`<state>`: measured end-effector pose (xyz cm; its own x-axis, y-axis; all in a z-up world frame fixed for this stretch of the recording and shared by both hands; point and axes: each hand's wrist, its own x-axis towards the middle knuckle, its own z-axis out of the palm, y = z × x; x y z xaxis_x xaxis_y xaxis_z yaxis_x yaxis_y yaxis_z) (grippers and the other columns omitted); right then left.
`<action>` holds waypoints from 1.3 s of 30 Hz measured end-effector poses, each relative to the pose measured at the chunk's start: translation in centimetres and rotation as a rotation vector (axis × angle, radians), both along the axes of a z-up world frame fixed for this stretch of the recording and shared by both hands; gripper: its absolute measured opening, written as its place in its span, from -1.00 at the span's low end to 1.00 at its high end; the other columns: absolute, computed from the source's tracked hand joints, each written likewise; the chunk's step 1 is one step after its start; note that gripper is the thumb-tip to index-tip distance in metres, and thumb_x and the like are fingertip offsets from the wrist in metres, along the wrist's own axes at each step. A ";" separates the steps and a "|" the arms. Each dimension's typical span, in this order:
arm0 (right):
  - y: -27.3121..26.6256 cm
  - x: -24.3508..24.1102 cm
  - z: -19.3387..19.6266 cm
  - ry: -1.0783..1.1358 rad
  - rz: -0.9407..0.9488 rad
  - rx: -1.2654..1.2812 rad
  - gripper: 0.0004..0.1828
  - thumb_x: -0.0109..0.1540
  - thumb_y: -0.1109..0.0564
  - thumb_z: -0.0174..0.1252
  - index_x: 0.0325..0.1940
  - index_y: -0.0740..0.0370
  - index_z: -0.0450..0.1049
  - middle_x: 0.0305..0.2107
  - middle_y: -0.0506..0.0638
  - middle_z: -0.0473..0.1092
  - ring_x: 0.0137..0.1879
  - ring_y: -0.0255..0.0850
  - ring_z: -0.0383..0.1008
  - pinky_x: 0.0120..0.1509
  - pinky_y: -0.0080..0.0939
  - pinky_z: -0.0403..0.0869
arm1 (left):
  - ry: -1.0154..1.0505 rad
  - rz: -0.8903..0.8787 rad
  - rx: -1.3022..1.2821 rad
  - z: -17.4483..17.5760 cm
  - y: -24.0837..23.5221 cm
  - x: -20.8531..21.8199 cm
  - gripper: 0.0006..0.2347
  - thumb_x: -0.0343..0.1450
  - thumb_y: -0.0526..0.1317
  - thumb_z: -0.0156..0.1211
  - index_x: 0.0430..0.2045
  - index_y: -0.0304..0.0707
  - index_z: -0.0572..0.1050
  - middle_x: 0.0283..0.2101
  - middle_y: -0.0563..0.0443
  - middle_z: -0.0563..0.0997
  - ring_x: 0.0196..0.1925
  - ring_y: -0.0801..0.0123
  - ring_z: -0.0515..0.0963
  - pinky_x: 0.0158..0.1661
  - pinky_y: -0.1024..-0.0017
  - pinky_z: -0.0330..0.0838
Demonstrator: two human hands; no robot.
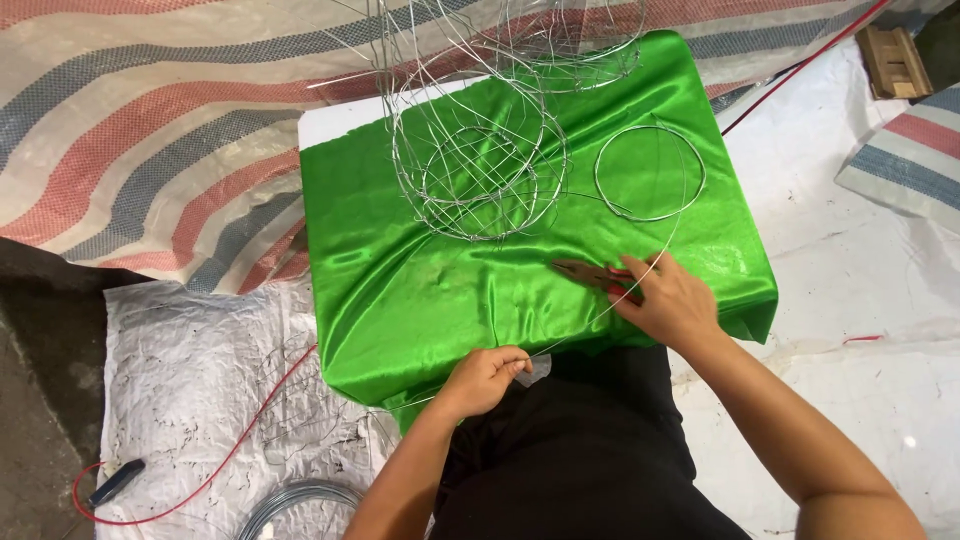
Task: Assembling a wire frame structure by manually weaving and cutting thin metal wires using pliers.
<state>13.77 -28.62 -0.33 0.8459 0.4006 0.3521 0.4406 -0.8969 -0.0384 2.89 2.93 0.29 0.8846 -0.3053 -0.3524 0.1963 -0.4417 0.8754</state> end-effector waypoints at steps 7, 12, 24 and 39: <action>-7.9 -7.1 -0.5 0.995 -0.382 0.268 -0.23 -0.13 -0.27 0.49 0.16 -0.18 0.59 -0.14 0.02 0.50 -0.16 0.00 0.56 -0.07 -0.04 0.53 | 0.024 -0.021 0.066 0.1 -0.5 0.0 -0.82 0.53 -0.13 0.07 -0.23 0.05 0.67 -0.31 -0.04 0.74 -0.19 0.05 0.70 -0.14 0.21 0.56; -6.8 -13.5 -3.4 1.421 -0.318 0.907 -0.37 -0.15 0.27 0.51 0.04 0.24 0.68 -0.32 0.21 0.53 -0.31 0.09 0.55 -0.20 0.05 0.54 | 0.079 -0.019 0.146 -1.3 -2.0 -0.6 -0.82 0.50 -0.09 0.10 -0.23 0.02 0.67 -0.37 -0.03 0.72 -0.24 0.12 0.70 -0.21 0.25 0.55; 0.8 -11.3 7.1 1.465 -0.061 0.486 -0.36 0.17 0.22 0.07 0.37 0.31 0.40 -0.11 0.38 0.63 0.08 0.15 0.69 0.14 0.11 0.59 | 0.062 0.016 -0.065 2.5 -2.0 -0.5 -0.91 0.44 -0.22 0.14 -0.26 -0.10 0.56 -0.60 0.19 0.69 -0.48 0.49 0.59 -0.37 0.53 0.41; -0.6 -11.2 6.6 1.510 -0.050 0.313 -0.33 0.25 0.23 0.04 0.47 0.36 0.17 -0.19 0.34 0.63 -0.11 0.05 0.80 -0.11 -0.06 0.74 | 0.040 0.079 -0.060 6.0 -3.3 -0.3 -0.93 0.45 -0.22 0.13 -0.27 -0.13 0.51 -0.56 0.14 0.70 -0.46 0.40 0.61 -0.36 0.52 0.42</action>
<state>2.54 -29.21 6.24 0.4901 0.4380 -0.7536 -0.2094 -0.7800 -0.5896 2.63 -0.41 6.33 0.8923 -0.2568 -0.3714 0.2640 -0.3706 0.8905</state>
